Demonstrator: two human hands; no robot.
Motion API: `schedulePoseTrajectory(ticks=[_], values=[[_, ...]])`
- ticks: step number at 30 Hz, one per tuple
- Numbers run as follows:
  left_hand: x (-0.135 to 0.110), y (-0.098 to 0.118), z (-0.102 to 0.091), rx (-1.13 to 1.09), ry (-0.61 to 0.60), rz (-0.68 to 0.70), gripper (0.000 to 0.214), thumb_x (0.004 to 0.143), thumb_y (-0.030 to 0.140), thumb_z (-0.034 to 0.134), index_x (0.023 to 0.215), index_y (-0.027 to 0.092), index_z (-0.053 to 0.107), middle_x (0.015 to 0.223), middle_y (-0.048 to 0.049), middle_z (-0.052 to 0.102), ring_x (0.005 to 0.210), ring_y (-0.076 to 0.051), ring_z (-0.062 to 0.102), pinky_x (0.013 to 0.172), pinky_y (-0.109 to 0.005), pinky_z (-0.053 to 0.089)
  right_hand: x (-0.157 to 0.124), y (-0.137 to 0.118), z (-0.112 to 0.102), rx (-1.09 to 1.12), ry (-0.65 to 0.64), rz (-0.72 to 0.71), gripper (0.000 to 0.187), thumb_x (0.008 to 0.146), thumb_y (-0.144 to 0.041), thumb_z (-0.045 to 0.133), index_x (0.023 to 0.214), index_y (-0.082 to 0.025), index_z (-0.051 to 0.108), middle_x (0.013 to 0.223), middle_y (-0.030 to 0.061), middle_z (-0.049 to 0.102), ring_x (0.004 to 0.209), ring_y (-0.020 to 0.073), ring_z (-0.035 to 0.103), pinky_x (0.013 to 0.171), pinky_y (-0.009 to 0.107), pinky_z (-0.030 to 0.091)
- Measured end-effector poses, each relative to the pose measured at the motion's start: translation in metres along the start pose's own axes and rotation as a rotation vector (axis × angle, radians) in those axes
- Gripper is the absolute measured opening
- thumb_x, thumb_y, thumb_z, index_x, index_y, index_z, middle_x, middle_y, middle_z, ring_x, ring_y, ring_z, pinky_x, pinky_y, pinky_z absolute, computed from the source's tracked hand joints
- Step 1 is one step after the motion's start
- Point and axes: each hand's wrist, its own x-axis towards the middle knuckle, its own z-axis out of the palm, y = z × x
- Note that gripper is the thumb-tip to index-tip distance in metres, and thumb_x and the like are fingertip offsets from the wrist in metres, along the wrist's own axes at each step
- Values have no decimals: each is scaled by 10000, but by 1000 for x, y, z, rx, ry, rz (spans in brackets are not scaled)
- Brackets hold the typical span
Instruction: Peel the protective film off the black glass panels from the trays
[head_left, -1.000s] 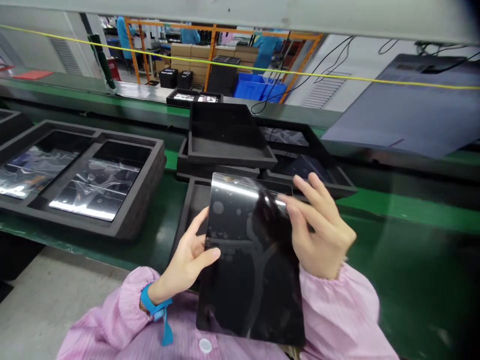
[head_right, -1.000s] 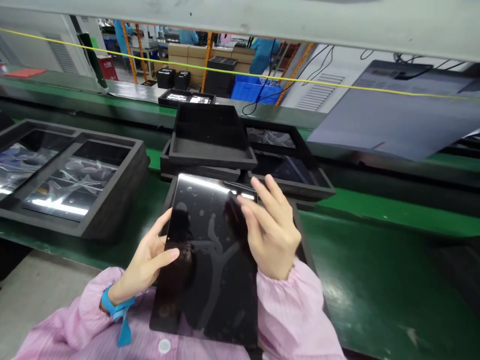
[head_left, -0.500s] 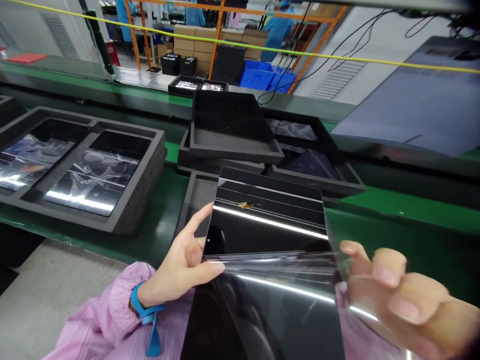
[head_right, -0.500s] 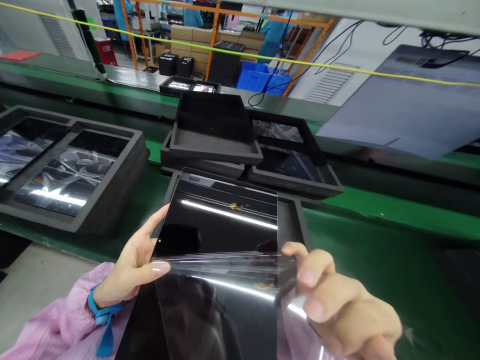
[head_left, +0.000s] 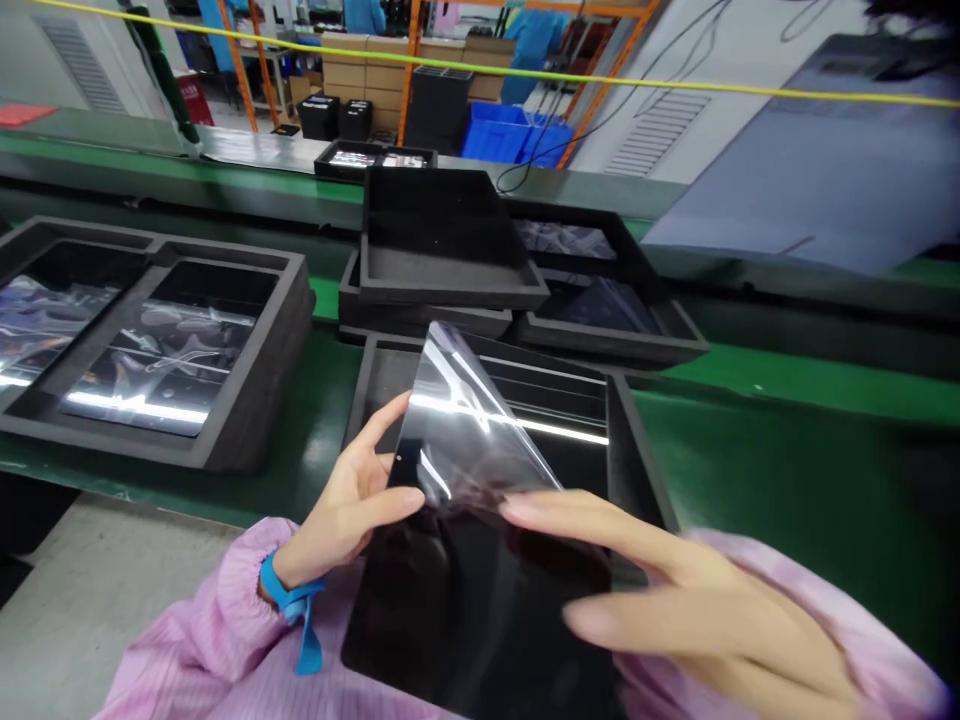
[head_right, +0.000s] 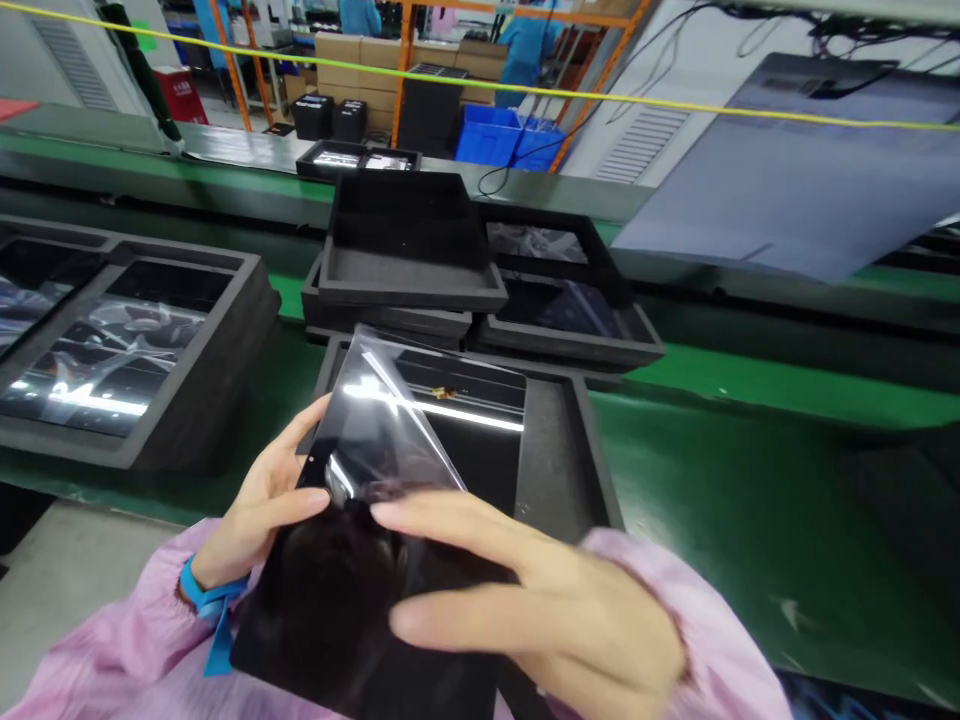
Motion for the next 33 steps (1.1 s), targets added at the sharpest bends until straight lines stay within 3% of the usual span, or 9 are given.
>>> schedulePoseTrajectory(ticks=[4,6,9,13,16,20,26,33], values=[[10,5,0,-23,117,-74,728,720,149,712,1400,224,462,1162,-81,700,1040,-269,673,918,-350,510,74,-4,-11,113,-526,-318,371,909,-225,361,956,-261,727,1372,30,555,1379,213,369,1067,405,416],[15,8,-1,-4,169,-51,679,717,150,697,1367,208,507,1247,-81,660,1130,-289,628,999,-380,467,91,3,-23,59,-598,-312,282,876,-202,452,921,-237,728,1415,41,509,1415,227,279,1096,426,374],[20,12,-3,62,208,2,634,726,184,680,1344,196,539,1321,-72,615,1254,-314,532,1084,-417,395,96,13,-30,-46,-413,-249,106,835,-237,609,785,-213,700,1414,57,511,1415,256,299,1117,450,359],[28,15,-12,249,299,85,543,699,223,707,1236,184,640,1371,-31,576,1399,-313,339,1175,-412,271,92,24,-18,-201,86,-131,258,813,-278,653,580,-204,571,1236,47,650,1368,292,404,1138,521,323],[33,16,-17,338,373,152,410,713,230,712,1122,261,710,1338,46,599,1417,-287,314,1197,-396,248,94,32,-8,-211,296,27,299,819,-288,628,556,-208,509,1150,37,685,1336,283,445,1118,515,348],[34,17,-16,420,378,255,270,782,196,678,1026,299,733,1295,113,621,1409,-205,340,1214,-324,220,99,40,-4,-96,374,129,284,811,-257,623,573,-212,475,1117,36,695,1282,240,506,1115,463,364],[30,16,-13,465,410,403,92,765,152,728,824,219,750,1252,87,657,1353,-210,430,1195,-310,271,100,44,-3,2,371,144,295,811,-267,621,576,-216,450,1109,39,699,1266,230,523,1122,448,356],[37,19,-8,336,434,202,256,751,190,710,986,287,744,1242,118,655,1387,-195,380,1207,-313,218,96,49,-3,19,361,168,275,809,-271,621,583,-209,477,1107,59,701,1242,222,544,1110,427,372]])
